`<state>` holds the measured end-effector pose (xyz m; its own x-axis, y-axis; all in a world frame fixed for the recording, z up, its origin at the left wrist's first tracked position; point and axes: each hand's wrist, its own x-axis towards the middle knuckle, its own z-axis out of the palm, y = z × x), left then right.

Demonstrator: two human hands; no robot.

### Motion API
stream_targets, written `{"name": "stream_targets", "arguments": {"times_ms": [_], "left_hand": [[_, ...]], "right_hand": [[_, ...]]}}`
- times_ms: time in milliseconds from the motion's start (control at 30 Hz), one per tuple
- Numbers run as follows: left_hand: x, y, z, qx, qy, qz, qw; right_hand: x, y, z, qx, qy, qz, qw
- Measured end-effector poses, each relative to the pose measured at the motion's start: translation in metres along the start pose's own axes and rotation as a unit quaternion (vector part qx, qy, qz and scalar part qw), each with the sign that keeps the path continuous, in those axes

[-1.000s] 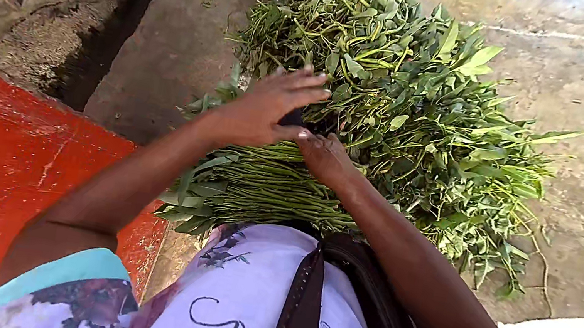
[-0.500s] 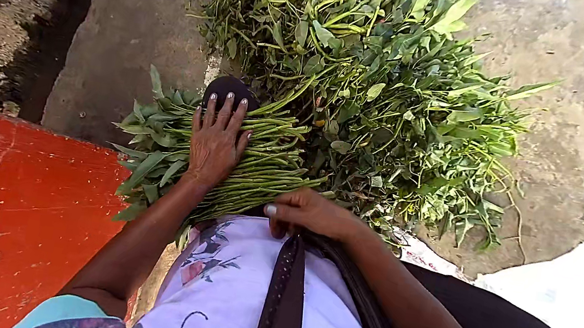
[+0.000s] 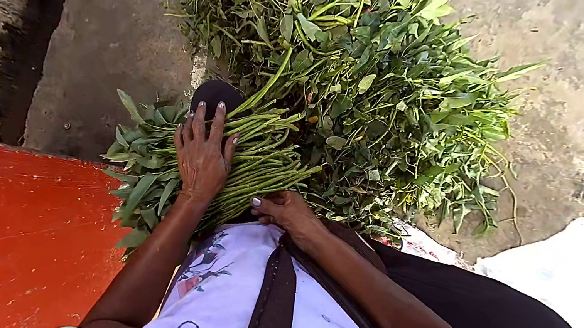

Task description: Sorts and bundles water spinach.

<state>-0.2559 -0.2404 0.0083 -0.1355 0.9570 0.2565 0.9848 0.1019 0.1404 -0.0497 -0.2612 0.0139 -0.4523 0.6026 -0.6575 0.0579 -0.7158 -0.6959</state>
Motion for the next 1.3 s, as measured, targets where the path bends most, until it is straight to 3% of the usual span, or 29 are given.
{"name": "stream_targets", "arguments": {"times_ms": [133, 367, 567, 733, 867, 1067, 1167, 1300], "left_hand": [[-0.003, -0.004, -0.013, -0.067, 0.003, -0.080, 0.995], [-0.013, -0.024, -0.026, -0.201, -0.041, -0.174, 0.963], [-0.020, -0.008, -0.031, -0.166, -0.005, -0.123, 0.978], [-0.012, -0.010, -0.030, -0.184, -0.056, -0.170, 0.966], [-0.012, -0.011, -0.031, -0.198, -0.055, -0.172, 0.964], [-0.023, -0.006, -0.027, -0.194, -0.005, -0.095, 0.976], [-0.026, -0.017, -0.029, -0.233, -0.051, -0.042, 0.970], [-0.020, -0.023, -0.034, -0.259, -0.088, -0.046, 0.961]], "right_hand": [[0.012, -0.018, 0.035, 0.055, 0.090, -0.109, 0.988], [0.035, -0.044, 0.077, 0.149, 0.063, -0.225, 0.961], [0.035, -0.043, 0.073, 0.133, 0.084, -0.273, 0.949], [0.033, -0.041, 0.065, 0.073, 0.073, -0.281, 0.954], [0.032, -0.033, 0.054, 0.098, 0.025, -0.303, 0.948], [0.036, -0.027, 0.054, 0.170, 0.088, -0.302, 0.934], [0.035, -0.031, 0.049, 0.185, 0.069, -0.296, 0.935], [0.031, -0.032, 0.046, 0.161, 0.034, -0.303, 0.939]]}}
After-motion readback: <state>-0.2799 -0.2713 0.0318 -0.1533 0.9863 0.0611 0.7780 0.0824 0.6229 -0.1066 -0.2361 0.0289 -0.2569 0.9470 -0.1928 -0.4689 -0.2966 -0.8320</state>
